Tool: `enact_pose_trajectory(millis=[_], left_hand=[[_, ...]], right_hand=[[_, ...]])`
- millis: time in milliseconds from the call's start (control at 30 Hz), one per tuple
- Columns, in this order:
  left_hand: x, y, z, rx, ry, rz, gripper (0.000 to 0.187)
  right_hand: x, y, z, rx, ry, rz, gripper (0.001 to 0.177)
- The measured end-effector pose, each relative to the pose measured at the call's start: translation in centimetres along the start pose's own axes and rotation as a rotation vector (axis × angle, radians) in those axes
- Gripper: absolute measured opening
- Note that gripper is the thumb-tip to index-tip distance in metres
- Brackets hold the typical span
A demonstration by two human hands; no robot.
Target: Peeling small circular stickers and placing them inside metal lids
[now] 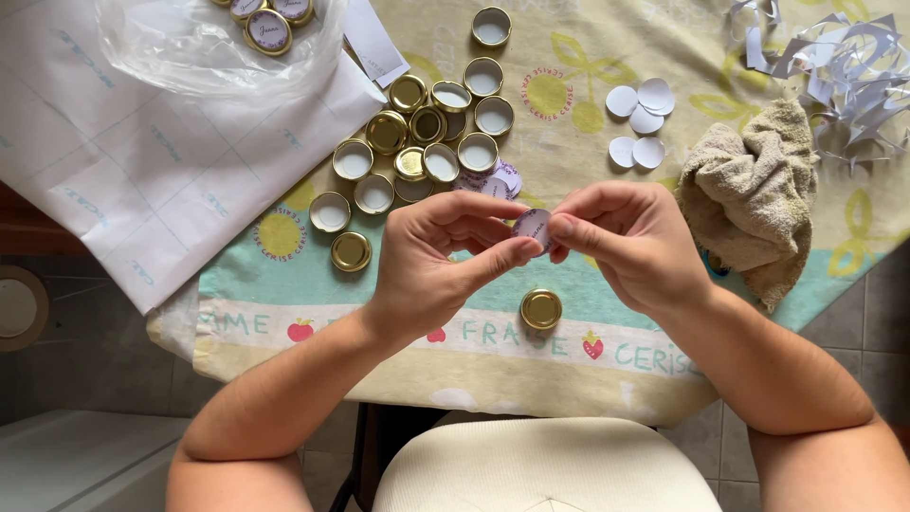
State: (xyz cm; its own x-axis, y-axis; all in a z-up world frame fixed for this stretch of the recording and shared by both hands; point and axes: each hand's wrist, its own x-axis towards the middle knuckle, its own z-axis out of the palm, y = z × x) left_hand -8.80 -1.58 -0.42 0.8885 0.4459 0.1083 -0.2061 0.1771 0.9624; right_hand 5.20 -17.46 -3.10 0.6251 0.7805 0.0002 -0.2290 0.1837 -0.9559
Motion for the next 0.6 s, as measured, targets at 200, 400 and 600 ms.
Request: enact_pose_trajectory(millis=[200, 400, 600], left_hand=[[0.4, 0.2, -0.1, 0.311, 0.136, 0.335, 0.025], [-1.0, 1.4, 1.0, 0.381, 0.016, 0.385, 0.028], [-1.9, 0.9, 1.1, -0.081, -0.153, 0.144, 0.035]], right_hand=[[0.0, 0.3, 0.0, -0.014, 0.083, -0.123, 0.008], [-0.8, -2.8, 1.8, -0.656, -0.012, -0.733, 0.01], [-1.0, -3.4, 2.0, -0.978, -0.157, -1.103, 0.017]])
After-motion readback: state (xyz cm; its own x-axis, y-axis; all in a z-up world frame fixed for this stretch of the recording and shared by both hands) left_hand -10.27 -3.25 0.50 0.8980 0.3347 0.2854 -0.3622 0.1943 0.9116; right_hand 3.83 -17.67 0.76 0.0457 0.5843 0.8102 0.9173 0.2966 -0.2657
